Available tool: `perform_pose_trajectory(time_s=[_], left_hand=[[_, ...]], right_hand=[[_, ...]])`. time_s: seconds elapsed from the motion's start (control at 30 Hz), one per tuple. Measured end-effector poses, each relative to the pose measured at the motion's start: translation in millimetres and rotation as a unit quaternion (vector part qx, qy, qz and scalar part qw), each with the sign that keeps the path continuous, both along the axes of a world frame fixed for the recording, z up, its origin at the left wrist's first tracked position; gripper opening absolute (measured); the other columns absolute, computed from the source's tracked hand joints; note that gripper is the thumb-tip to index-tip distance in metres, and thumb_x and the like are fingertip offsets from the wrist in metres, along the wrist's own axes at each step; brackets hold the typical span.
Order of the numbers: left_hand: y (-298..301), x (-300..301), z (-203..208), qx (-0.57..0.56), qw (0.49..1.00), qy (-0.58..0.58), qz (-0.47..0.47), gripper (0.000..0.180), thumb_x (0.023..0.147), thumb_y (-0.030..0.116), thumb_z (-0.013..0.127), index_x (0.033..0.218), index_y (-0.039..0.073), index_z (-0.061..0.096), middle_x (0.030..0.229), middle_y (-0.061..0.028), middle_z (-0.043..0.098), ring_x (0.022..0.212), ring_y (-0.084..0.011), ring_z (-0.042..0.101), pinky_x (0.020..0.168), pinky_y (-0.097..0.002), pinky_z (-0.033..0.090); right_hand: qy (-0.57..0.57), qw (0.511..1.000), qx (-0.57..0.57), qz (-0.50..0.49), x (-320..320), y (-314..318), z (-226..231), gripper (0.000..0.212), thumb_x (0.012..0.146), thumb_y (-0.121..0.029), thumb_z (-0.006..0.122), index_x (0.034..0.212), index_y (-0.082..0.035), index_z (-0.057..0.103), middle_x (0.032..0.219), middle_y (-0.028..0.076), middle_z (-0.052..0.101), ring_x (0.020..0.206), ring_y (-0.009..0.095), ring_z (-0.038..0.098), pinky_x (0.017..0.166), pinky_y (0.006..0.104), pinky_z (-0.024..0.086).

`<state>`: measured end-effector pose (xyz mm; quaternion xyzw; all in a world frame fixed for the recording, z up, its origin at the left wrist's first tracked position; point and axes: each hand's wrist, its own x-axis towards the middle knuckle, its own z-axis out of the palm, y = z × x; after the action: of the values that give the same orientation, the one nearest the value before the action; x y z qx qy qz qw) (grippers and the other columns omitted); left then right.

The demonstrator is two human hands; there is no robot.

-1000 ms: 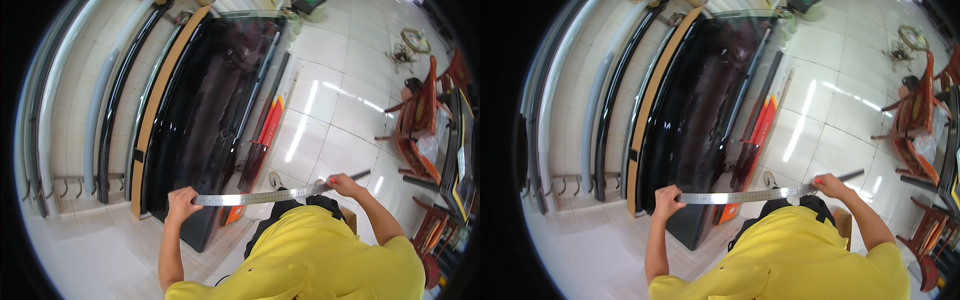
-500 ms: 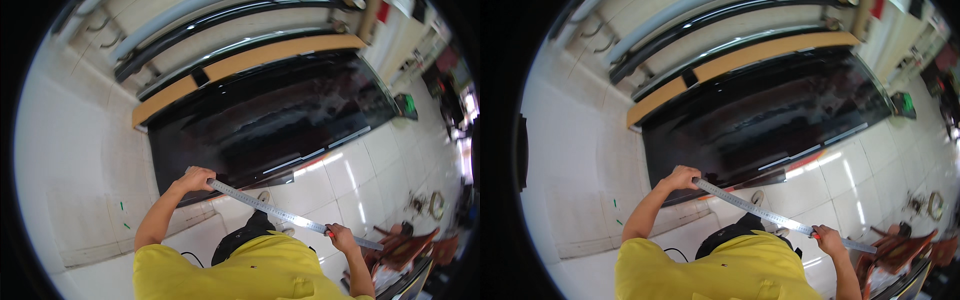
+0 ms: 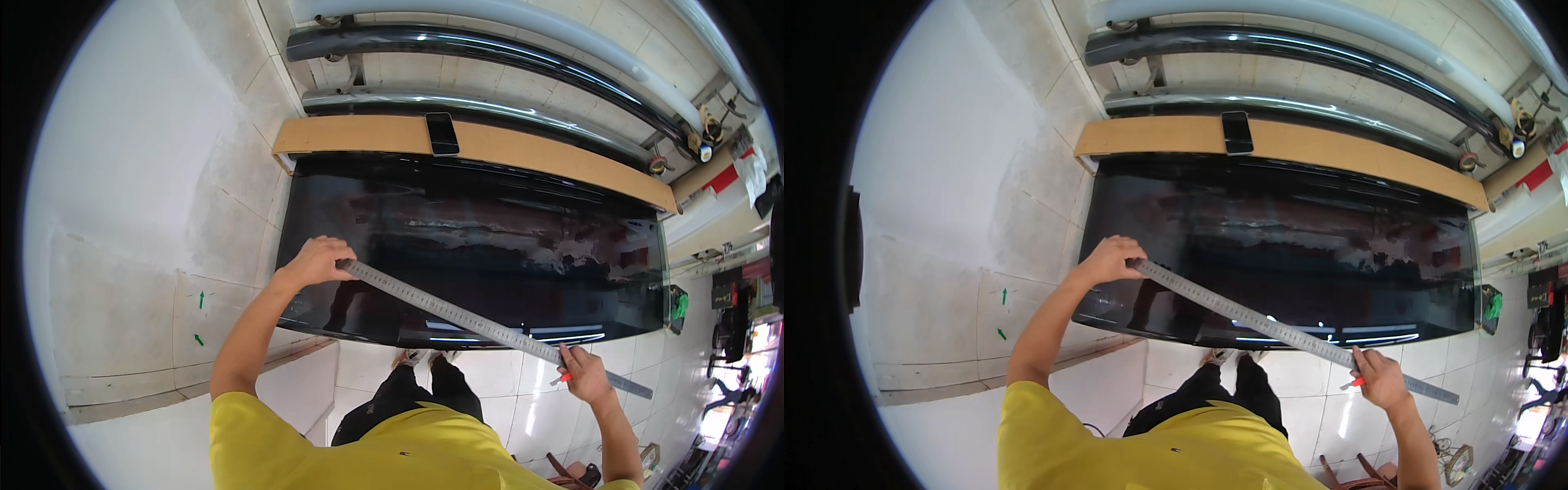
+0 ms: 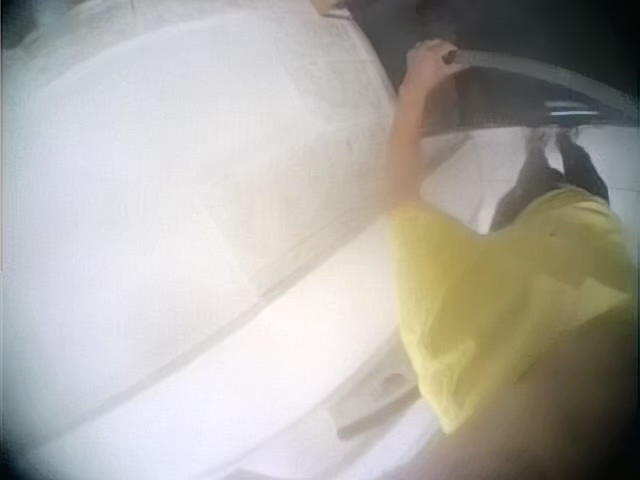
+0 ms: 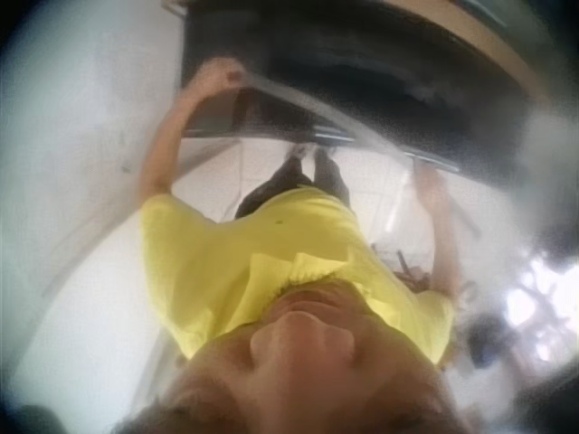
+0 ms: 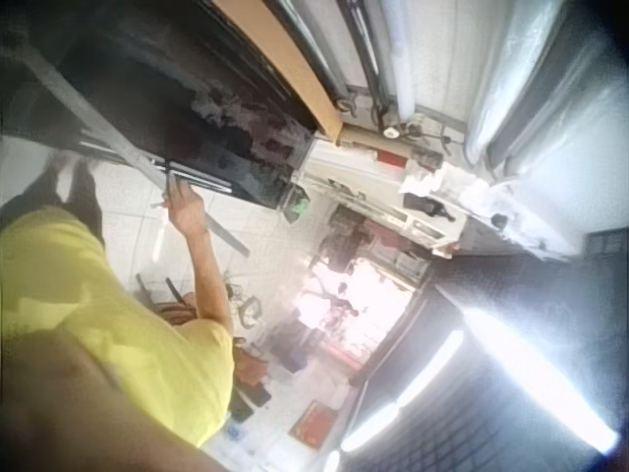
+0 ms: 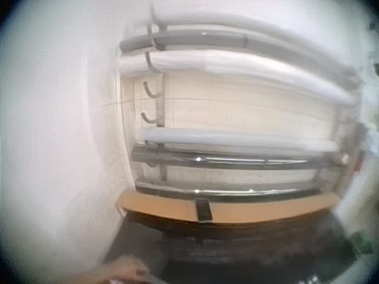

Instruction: The person measures and marks a large sheet of dark window tint film laid on a table using a metal ruler and a red marker. They then use a utility knife to cut along the marked lines, separating the film into smaller pieces.

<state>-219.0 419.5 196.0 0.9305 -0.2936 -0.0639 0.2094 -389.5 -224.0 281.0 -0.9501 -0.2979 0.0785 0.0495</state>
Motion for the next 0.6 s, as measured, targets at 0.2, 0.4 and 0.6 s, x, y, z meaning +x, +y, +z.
perform_pose_trajectory(time_s=[0.2, 0.4, 0.6], left_hand=[[-19, 25, 6, 0.014, 0.998, -0.055, 0.014, 0.035, 0.076, 0.036, 0.09, 0.098, 0.013, 0.075, 0.09, -0.002, 0.068, 0.09, -0.0259, 0.067, 0.082, -0.0388, 0.049], [-19, 43, -1, 0.026, 0.999, -0.043, 0.008, 0.041, 0.078, 0.045, 0.088, 0.102, 0.014, 0.076, 0.091, -0.0031, 0.069, 0.092, -0.0268, 0.068, 0.084, -0.0394, 0.051], [-5, 85, -26, -0.018, 0.999, -0.022, -0.04, 0.046, 0.078, 0.051, 0.088, 0.1, 0.014, 0.075, 0.088, -0.0043, 0.068, 0.088, -0.0287, 0.07, 0.081, -0.0414, 0.053]], right_hand=[[-0.025, 0.999, -0.005, 0.031, 73, -32, -19, 0.046, 0.095, -0.019, 0.077, 0.132, 0.005, 0.066, 0.093, 0.013, 0.063, 0.082, 0.028, 0.066, 0.064, 0.0395, 0.055], [-0.021, 0.999, 0.016, 0.027, 92, -35, -31, 0.045, 0.096, -0.02, 0.076, 0.133, 0.005, 0.067, 0.094, 0.013, 0.063, 0.082, 0.028, 0.065, 0.061, 0.0388, 0.054], [-0.003, 1.0, -0.022, 0.008, 92, -16, -28, 0.051, 0.097, -0.022, 0.075, 0.138, 0.006, 0.064, 0.094, 0.013, 0.062, 0.078, 0.028, 0.064, 0.059, 0.039, 0.053]])
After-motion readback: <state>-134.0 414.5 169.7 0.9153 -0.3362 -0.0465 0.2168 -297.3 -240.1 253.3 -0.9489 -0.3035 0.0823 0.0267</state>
